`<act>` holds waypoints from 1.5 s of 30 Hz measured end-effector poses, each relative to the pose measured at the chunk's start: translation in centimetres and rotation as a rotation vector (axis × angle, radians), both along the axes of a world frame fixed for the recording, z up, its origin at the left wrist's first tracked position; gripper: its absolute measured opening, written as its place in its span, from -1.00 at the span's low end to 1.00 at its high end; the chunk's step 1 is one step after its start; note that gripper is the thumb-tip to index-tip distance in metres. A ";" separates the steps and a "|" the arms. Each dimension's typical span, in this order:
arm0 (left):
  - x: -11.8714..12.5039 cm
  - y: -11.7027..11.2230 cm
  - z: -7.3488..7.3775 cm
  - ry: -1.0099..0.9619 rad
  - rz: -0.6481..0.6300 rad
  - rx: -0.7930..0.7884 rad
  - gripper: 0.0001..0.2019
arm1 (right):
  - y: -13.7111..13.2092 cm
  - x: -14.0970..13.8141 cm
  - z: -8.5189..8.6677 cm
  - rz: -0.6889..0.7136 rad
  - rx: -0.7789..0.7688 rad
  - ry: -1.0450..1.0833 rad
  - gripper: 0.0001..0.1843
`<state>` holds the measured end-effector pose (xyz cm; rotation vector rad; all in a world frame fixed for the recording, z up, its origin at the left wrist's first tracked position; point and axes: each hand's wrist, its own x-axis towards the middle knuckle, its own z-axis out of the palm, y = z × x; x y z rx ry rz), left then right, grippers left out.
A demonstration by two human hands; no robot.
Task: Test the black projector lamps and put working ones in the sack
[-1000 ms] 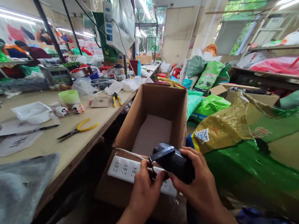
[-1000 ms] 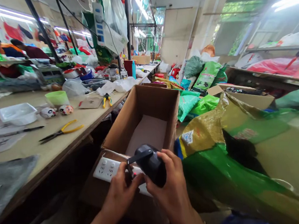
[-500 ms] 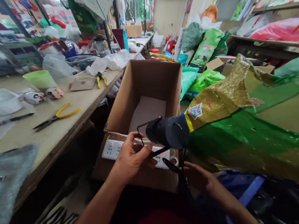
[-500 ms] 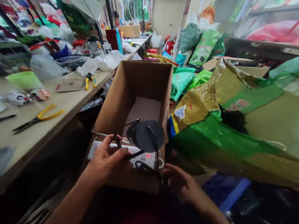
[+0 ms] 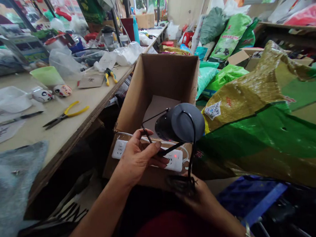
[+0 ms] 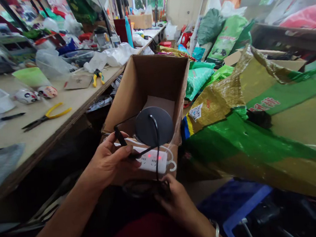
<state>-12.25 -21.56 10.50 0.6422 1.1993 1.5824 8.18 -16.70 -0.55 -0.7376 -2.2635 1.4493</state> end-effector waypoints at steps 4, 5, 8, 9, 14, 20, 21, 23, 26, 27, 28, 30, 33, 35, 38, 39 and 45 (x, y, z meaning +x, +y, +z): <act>-1.1 -0.5 -0.1 0.013 0.051 0.012 -0.54 | 2.2 -0.9 1.0 -0.079 0.133 0.052 -0.86; -1.4 -0.6 -0.2 0.014 0.068 0.013 -0.53 | 2.6 -1.3 0.9 -0.103 0.167 0.034 -0.88; -2.0 -0.9 -0.6 0.017 0.106 0.009 -0.52 | 3.6 -2.4 0.3 -0.145 0.287 0.002 -0.84; -2.1 -1.0 -0.8 0.015 0.106 0.010 -0.52 | 3.8 -2.8 0.0 -0.161 0.319 0.018 -0.81; -2.8 -1.3 -1.7 0.003 0.113 0.031 -0.56 | 5.1 -4.1 -0.5 -0.242 0.366 0.088 -0.75; -3.4 -1.1 -2.9 -0.016 0.137 0.012 -0.55 | 5.6 -4.7 -0.8 -0.260 0.508 0.060 -0.77; -3.5 -1.1 -3.1 -0.027 0.141 0.012 -0.54 | 5.6 -4.8 -0.9 -0.267 0.534 0.052 -0.78; -3.6 -1.0 -3.6 -0.054 0.144 0.010 -0.53 | 5.3 -5.0 -1.1 -0.264 0.583 0.033 -0.78; -3.9 -0.8 -4.2 -0.090 0.148 0.014 -0.52 | 4.8 -5.4 -1.1 -0.210 0.648 -0.015 -0.76; -4.0 -0.8 -4.4 -0.097 0.148 0.015 -0.52 | 4.6 -5.5 -1.1 -0.191 0.668 -0.037 -0.76; -4.1 -0.8 -4.7 -0.103 0.148 0.016 -0.52 | 4.4 -5.7 -1.2 -0.175 0.688 -0.061 -0.75; -4.3 -0.7 -5.1 -0.111 0.137 0.016 -0.52 | 4.1 -5.9 -1.6 -0.159 0.723 -0.100 -0.74; -4.5 -0.3 -6.1 -0.123 0.089 0.019 -0.54 | 3.7 -6.2 -2.2 -0.157 0.752 -0.125 -0.72; -4.7 0.1 -6.7 -0.139 0.053 0.037 -0.55 | 3.5 -6.3 -2.5 -0.159 0.764 -0.126 -0.73; -5.1 0.9 -7.4 -0.164 0.009 0.078 -0.53 | 3.4 -6.3 -2.5 -0.166 0.752 -0.124 -0.74; -5.2 1.2 -7.5 -0.166 0.002 0.085 -0.52 | 3.3 -6.3 -2.4 -0.170 0.738 -0.125 -0.75; -6.0 2.3 -7.1 -0.105 0.011 0.106 -0.55 | 3.3 -6.4 -2.9 -0.207 0.676 -0.151 -0.76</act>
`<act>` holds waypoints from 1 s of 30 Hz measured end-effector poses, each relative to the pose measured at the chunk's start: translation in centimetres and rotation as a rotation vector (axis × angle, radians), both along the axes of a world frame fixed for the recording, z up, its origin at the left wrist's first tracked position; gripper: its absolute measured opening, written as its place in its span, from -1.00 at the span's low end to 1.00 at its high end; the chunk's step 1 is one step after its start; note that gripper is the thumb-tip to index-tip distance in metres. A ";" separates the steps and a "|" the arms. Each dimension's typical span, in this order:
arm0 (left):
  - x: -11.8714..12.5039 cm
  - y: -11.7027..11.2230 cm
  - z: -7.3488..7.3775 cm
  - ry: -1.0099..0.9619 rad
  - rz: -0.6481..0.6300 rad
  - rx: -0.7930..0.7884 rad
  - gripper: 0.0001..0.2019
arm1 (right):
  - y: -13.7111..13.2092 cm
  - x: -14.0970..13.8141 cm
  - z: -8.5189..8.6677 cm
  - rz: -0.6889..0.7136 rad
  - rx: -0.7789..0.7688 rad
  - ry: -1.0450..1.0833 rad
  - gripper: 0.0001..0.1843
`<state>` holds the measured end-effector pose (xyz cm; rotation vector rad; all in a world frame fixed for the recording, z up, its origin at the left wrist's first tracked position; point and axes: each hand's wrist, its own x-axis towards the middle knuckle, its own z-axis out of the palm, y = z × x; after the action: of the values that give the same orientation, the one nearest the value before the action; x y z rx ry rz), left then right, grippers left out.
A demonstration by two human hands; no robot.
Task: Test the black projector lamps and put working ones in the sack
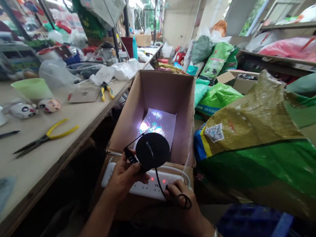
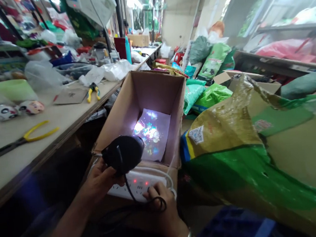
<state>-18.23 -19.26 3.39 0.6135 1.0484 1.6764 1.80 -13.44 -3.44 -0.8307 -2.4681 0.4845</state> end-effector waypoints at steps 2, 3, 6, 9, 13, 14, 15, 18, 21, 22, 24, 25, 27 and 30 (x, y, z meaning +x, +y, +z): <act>-0.1 0.1 0.1 0.014 0.008 -0.010 -0.55 | 0.1 0.0 -0.6 -0.010 0.016 0.002 -0.78; -0.2 0.1 0.1 0.021 0.014 -0.021 -0.55 | 0.2 0.1 -0.9 -0.013 0.031 0.000 -0.79; 0.1 0.1 0.2 0.035 0.048 -0.059 -0.54 | 0.4 0.1 -1.9 -0.029 0.082 -0.023 -0.81; 0.6 0.0 0.4 0.033 0.057 -0.070 -0.56 | 0.5 0.1 -2.6 -0.045 0.119 -0.017 -0.84; 0.9 -0.2 0.3 0.020 0.008 -0.079 -0.60 | 0.5 0.1 -2.9 -0.046 0.108 -0.004 -0.85; 0.9 -0.3 0.3 0.018 0.001 -0.081 -0.60 | 0.5 0.1 -2.9 -0.046 0.100 -0.011 -0.85; 1.0 -0.3 0.3 0.017 -0.002 -0.080 -0.60 | 0.6 0.1 -2.9 -0.048 0.098 -0.015 -0.85; 1.3 -0.5 0.4 0.023 0.012 -0.073 -0.61 | 0.7 0.1 -2.8 -0.042 0.115 -0.018 -0.87; 1.6 -0.6 0.6 0.030 0.005 -0.089 -0.59 | 0.7 0.2 -2.8 -0.036 0.133 -0.020 -0.90; 1.6 -0.7 0.6 0.030 0.001 -0.096 -0.58 | 0.7 0.2 -2.8 -0.038 0.133 -0.023 -0.89; 1.7 -0.8 0.5 0.037 -0.012 -0.106 -0.55 | 0.7 0.2 -2.9 -0.046 0.124 -0.028 -0.89; 1.6 -0.8 0.4 0.044 -0.021 -0.111 -0.54 | 0.7 0.2 -2.9 -0.047 0.118 -0.030 -0.88; 1.5 -0.9 0.2 0.064 -0.045 -0.116 -0.53 | 0.7 0.1 -2.8 -0.051 0.101 -0.026 -0.88; 1.5 -1.0 0.0 0.108 -0.056 -0.120 -0.52 | 0.7 -0.1 -2.3 -0.106 -0.040 0.055 -0.86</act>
<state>-16.77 -20.22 3.40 0.6543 1.1891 1.5338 1.73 -12.72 -5.79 -0.9462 -2.3569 0.5134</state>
